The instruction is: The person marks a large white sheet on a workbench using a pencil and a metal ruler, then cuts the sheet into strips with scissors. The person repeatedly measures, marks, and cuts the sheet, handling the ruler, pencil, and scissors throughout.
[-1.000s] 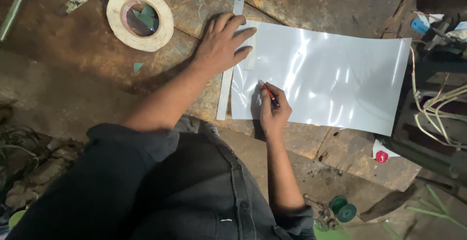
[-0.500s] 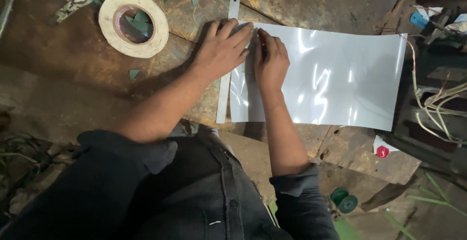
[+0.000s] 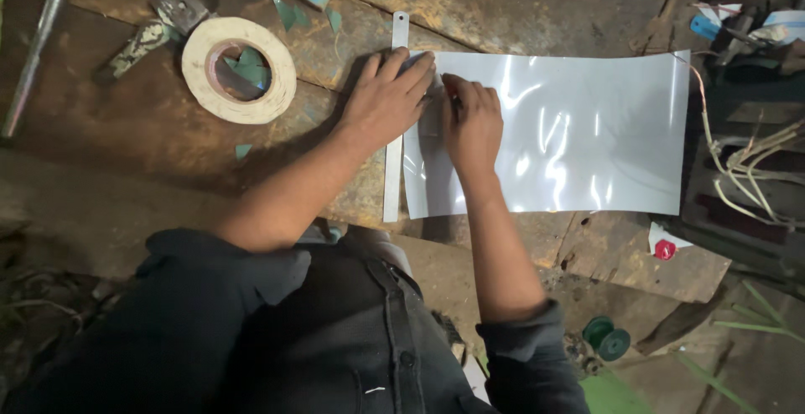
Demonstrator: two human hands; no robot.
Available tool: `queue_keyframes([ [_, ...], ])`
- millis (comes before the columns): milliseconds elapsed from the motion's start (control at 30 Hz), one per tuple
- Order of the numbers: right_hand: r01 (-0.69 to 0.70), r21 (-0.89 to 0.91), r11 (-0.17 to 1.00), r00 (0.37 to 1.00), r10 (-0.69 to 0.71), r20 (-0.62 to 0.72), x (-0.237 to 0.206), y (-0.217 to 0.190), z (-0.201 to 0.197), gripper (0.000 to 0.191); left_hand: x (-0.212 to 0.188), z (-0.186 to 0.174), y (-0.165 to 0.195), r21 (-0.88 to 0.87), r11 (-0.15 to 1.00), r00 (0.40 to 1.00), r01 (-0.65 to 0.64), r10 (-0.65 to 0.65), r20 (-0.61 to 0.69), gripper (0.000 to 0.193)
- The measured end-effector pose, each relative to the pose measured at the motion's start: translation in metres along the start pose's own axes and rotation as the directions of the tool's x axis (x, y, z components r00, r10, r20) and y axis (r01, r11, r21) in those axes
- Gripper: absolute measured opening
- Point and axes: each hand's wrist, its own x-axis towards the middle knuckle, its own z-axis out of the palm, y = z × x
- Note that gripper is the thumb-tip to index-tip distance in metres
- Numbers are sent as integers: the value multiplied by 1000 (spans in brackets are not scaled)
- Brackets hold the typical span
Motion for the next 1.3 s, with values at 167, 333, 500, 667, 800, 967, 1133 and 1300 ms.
queue_keyframes([
  [167, 108, 104, 989, 992, -114, 55, -38, -18, -4, 49, -7, -12, 2, -36, 999, 999, -11, 12, 39, 41],
  [333, -28, -147, 989, 992, 10, -124, -77, -1, -29, 50, -17, -43, 0, -81, 997, 998, -15, 10, -59, 50],
  [500, 89, -109, 990, 992, -78, 98, -140, 19, -57, 51, -44, -61, 2, 82, 997, 993, -5, -5, 120, 65],
  [667, 149, 30, 988, 977, -152, 151, -156, 34, -71, 48, -44, -56, 34, 79, 996, 990, 30, -40, 134, 63],
  [800, 130, 72, 989, 986, -137, 99, -156, 41, -83, 51, -36, -48, 58, 106, 991, 991, 81, -91, 101, 63],
  [967, 129, 88, 988, 985, -138, 106, -172, 50, -83, 66, -62, -37, 83, -8, 953, 952, 302, -301, 61, 60],
  [1133, 206, 75, 976, 975, -212, 72, -177, 61, -84, 68, -58, -34, 87, -16, 758, 758, 652, -652, -2, 60],
  [1300, 261, 80, 962, 963, -266, 53, -181, 64, -90, 74, -56, -33, 100, -74, 692, 688, 718, -722, -75, 59],
])
